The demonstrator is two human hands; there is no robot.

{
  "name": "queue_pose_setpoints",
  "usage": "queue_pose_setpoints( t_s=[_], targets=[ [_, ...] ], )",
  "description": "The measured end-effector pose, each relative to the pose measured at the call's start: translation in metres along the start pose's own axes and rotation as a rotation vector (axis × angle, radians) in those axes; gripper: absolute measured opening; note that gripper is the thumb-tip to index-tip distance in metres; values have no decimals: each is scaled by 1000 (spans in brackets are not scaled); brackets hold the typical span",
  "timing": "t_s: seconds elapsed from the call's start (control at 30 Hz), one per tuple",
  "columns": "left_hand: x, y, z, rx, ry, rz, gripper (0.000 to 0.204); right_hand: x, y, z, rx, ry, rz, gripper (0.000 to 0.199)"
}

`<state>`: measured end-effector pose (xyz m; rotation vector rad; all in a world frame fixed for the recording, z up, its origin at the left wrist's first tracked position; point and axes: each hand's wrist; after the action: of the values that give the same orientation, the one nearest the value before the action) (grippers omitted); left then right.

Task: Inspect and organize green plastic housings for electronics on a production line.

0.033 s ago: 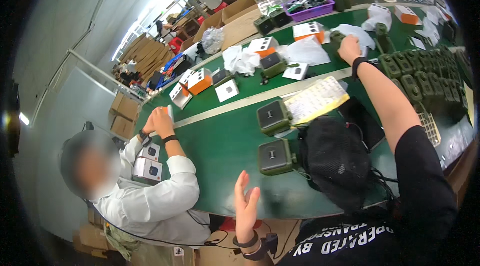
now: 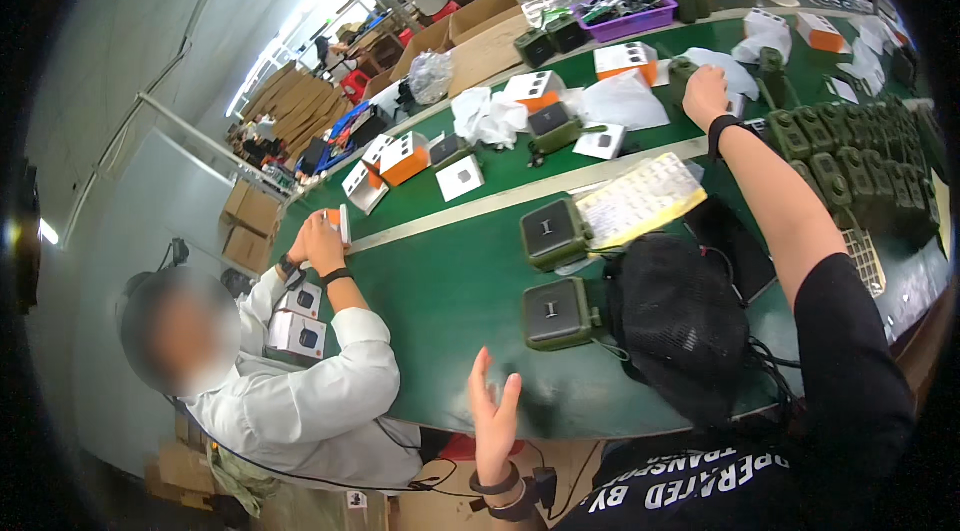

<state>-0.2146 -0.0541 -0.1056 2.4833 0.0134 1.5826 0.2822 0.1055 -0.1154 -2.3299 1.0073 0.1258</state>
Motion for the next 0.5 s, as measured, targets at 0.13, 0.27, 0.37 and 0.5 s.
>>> queue_pose_setpoints(
  t_s=[0.13, 0.27, 0.37, 0.5],
  targets=[
    [-43, -23, 13, 302, -472, 78, 69, -50, -5, 27, 135, 54, -366, 31],
    [-53, -31, 21, 367, -752, 80, 72, -118, 12, 58, -252, -367, -449, 64],
    [-48, -30, 17, 352, -747, 55, 69, -147, 33, 78, -358, -407, -451, 64],
    [-44, -31, 10, 348, -724, 36, 69, -154, 51, 97, -201, -234, -571, 55]
  ],
)
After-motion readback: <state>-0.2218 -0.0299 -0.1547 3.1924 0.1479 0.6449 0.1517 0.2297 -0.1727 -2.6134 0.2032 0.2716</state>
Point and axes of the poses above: each hand's wrist, its own y-axis away from the middle knuckle, its own z-axis out of the palm, x = y × z, and after that the axes turned 10 degrees about -z, right-handed
